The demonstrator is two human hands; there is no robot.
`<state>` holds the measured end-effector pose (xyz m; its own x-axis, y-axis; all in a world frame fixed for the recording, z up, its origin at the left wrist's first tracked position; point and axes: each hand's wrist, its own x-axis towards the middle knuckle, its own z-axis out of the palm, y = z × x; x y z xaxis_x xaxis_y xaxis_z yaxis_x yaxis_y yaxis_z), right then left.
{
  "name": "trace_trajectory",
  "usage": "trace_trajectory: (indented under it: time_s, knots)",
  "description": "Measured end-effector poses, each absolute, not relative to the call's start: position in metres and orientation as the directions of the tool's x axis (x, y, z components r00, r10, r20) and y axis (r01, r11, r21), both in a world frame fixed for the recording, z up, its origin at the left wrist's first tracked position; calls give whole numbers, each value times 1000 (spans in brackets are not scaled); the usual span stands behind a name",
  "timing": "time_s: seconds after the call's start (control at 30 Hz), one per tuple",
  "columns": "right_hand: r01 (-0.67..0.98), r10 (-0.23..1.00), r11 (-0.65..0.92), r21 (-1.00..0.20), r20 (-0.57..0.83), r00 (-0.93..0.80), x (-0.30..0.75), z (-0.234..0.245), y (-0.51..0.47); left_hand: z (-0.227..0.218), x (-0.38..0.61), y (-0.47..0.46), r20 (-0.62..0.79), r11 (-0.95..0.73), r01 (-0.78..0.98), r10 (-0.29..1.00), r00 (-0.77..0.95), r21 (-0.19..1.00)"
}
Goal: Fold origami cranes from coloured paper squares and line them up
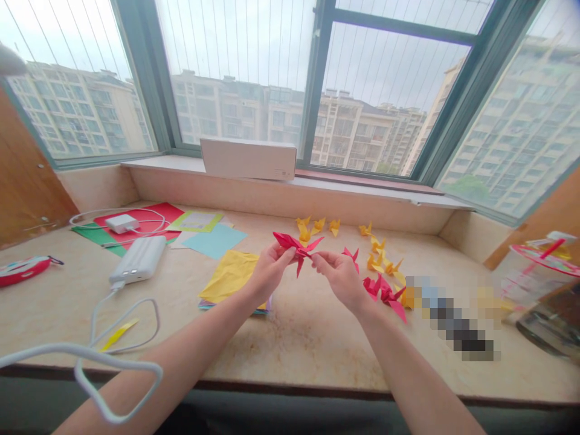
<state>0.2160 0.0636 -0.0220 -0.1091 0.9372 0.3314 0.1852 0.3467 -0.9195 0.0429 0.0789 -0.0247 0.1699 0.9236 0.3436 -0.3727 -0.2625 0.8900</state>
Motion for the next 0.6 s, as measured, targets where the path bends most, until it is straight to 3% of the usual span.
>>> trace_trajectory:
  time_s: [0.6]
  knots:
    - [349,894,421,-837,448,-5,224,-18,64,-22,41,78,412,-385,-177,898,154,906]
